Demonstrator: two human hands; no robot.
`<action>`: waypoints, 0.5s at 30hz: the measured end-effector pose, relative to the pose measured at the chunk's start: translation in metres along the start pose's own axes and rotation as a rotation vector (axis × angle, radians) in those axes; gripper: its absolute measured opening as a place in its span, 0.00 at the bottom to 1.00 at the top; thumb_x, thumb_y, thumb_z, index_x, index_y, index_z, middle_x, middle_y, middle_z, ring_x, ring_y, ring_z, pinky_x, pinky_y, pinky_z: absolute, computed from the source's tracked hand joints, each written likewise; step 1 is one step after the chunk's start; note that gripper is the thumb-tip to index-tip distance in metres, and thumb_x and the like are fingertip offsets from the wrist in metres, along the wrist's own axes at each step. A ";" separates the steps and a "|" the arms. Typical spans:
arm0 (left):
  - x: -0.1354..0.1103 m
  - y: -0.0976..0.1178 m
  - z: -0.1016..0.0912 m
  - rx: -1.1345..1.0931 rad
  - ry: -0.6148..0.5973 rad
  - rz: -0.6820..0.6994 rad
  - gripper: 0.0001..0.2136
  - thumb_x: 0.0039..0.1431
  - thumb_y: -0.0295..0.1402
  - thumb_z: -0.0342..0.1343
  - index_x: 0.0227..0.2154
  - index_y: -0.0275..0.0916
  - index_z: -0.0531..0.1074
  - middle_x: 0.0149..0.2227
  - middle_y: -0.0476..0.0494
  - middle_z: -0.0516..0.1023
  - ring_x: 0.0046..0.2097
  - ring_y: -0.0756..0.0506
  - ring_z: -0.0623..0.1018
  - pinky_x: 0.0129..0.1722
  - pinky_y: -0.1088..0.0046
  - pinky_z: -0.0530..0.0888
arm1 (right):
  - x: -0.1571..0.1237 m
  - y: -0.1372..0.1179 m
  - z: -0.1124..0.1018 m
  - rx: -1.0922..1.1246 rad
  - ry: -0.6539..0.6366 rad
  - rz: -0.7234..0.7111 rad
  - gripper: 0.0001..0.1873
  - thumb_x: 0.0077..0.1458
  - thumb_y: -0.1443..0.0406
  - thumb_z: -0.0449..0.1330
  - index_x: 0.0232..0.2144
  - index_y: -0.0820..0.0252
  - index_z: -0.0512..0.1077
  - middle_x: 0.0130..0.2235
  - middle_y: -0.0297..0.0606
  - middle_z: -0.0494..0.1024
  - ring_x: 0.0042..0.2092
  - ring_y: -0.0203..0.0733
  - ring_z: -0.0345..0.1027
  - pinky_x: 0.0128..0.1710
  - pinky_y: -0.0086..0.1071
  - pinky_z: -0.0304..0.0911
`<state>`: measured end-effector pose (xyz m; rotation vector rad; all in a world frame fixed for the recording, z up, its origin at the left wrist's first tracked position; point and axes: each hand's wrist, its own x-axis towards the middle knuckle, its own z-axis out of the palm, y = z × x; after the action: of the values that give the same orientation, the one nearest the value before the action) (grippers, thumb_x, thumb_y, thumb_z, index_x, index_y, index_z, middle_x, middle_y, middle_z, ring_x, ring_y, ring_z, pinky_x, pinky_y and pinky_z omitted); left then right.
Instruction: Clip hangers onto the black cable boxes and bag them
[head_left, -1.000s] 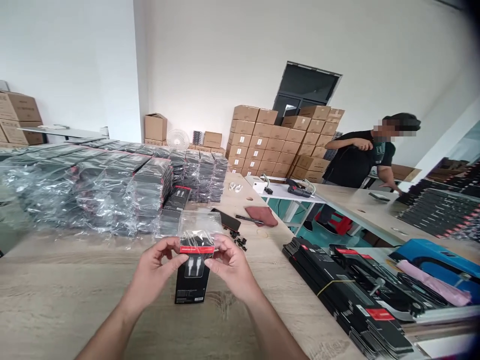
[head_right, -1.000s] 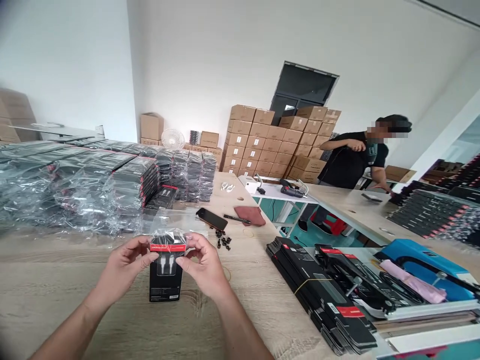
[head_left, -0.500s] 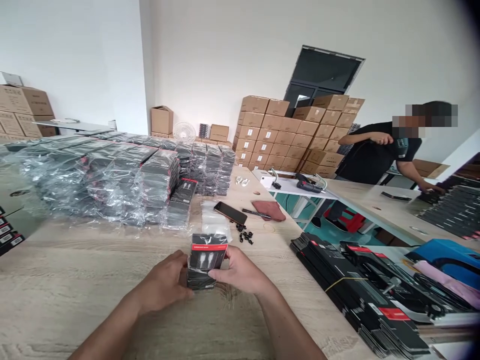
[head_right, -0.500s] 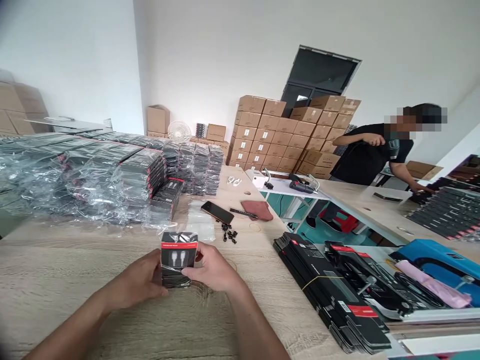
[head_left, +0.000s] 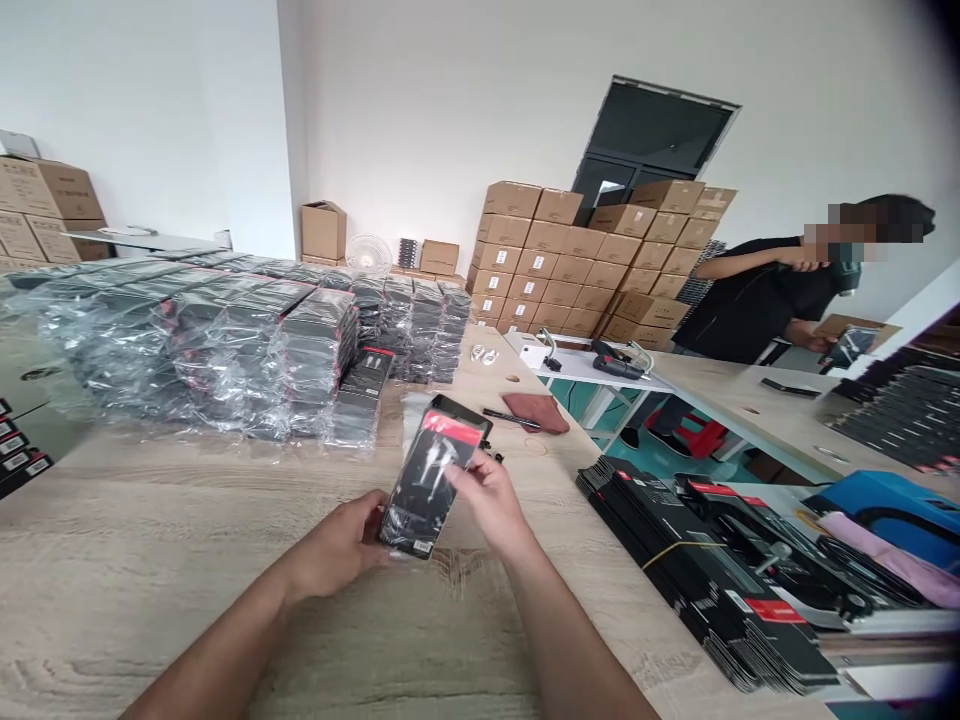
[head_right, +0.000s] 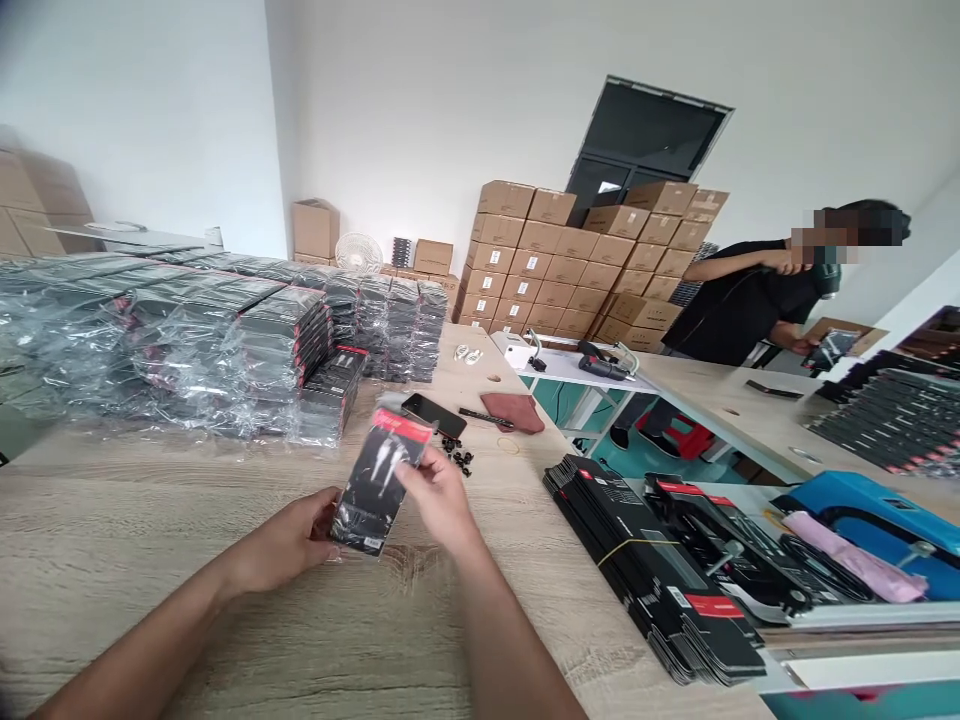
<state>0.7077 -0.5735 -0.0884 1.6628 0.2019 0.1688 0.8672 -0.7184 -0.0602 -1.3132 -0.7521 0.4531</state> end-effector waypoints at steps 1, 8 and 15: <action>-0.001 0.003 -0.001 -0.009 -0.039 -0.021 0.23 0.43 0.31 0.62 0.46 0.36 0.71 0.33 0.44 0.77 0.36 0.45 0.75 0.36 0.72 0.69 | 0.003 0.003 -0.004 0.065 0.081 0.006 0.15 0.45 0.58 0.66 0.37 0.57 0.75 0.38 0.36 0.79 0.36 0.40 0.71 0.39 0.33 0.66; 0.001 0.015 0.006 -0.120 -0.060 -0.108 0.18 0.50 0.45 0.59 0.34 0.34 0.74 0.28 0.46 0.75 0.24 0.52 0.69 0.20 0.79 0.60 | 0.013 0.011 -0.013 0.371 0.238 0.108 0.16 0.43 0.58 0.68 0.33 0.60 0.74 0.31 0.36 0.78 0.27 0.35 0.68 0.25 0.26 0.64; 0.015 0.024 0.029 -0.608 0.149 -0.031 0.13 0.50 0.39 0.62 0.26 0.32 0.72 0.25 0.44 0.76 0.25 0.51 0.73 0.24 0.77 0.70 | 0.014 0.012 -0.012 0.421 0.186 0.113 0.17 0.45 0.53 0.66 0.33 0.58 0.73 0.31 0.35 0.78 0.28 0.35 0.69 0.22 0.25 0.62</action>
<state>0.7303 -0.6009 -0.0672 1.0424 0.2586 0.2988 0.8869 -0.7150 -0.0697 -0.9873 -0.3998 0.5384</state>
